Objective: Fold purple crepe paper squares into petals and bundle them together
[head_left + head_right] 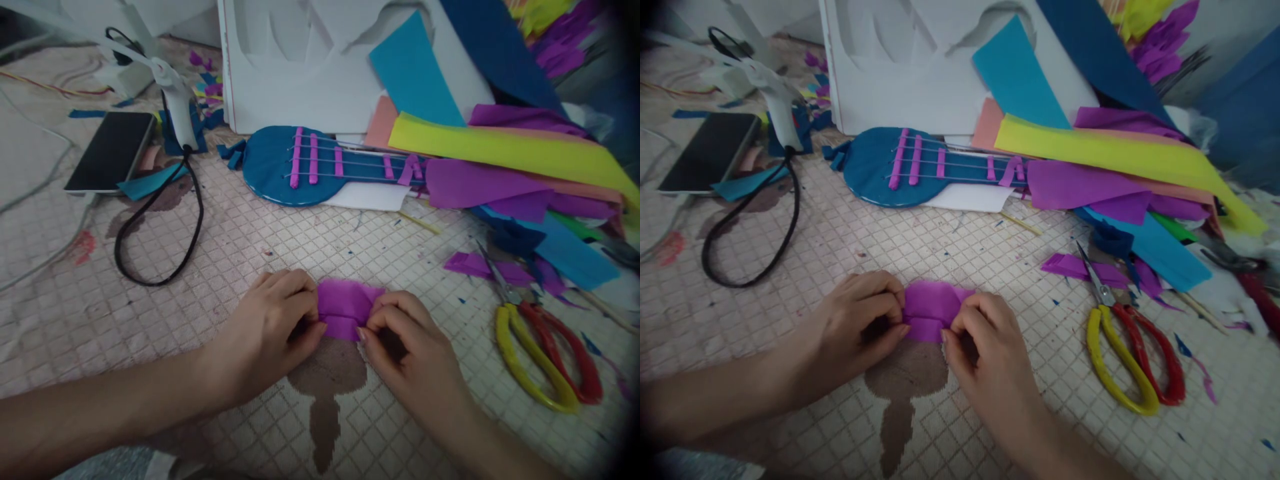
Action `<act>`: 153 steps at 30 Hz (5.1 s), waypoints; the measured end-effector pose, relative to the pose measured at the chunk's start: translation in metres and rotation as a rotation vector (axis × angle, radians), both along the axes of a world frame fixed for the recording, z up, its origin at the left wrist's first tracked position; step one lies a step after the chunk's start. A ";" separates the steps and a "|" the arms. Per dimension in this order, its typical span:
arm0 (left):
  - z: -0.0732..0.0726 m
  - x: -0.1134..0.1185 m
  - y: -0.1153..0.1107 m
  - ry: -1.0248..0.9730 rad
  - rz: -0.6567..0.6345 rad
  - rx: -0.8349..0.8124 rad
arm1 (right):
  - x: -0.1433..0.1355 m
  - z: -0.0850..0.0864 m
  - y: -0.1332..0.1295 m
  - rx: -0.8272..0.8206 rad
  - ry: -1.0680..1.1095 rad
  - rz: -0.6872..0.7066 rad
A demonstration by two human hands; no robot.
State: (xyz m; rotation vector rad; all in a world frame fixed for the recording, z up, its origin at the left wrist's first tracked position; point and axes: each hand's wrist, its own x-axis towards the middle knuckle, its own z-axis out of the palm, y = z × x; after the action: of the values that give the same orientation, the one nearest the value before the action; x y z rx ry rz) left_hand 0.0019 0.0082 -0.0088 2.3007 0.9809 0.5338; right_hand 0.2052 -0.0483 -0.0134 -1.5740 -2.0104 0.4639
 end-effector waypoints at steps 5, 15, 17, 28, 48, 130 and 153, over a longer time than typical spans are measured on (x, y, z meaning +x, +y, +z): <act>0.000 0.000 -0.001 0.002 0.007 0.012 | 0.000 0.000 0.000 -0.006 -0.004 -0.009; -0.001 0.001 -0.001 0.018 0.015 0.025 | 0.000 -0.002 -0.001 0.003 -0.038 -0.008; -0.001 0.001 -0.001 0.028 0.016 0.025 | -0.001 -0.002 -0.001 0.013 -0.047 -0.011; 0.002 -0.004 0.001 -0.038 -0.017 -0.082 | 0.003 -0.005 -0.001 0.009 0.008 0.002; 0.007 0.009 -0.001 0.142 -0.019 -0.028 | -0.006 -0.003 0.002 -0.038 -0.038 -0.030; 0.010 0.009 0.049 -0.084 -0.056 -0.134 | 0.027 0.007 0.033 -0.132 -0.074 0.026; 0.018 0.050 0.069 -0.155 -0.001 -0.423 | 0.033 0.004 0.028 -0.177 0.430 -0.176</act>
State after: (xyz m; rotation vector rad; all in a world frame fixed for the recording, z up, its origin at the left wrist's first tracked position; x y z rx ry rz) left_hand 0.0522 0.0774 0.0095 1.8569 0.9161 0.4472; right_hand 0.2380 -0.0207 -0.0095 -1.5749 -1.5282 0.8484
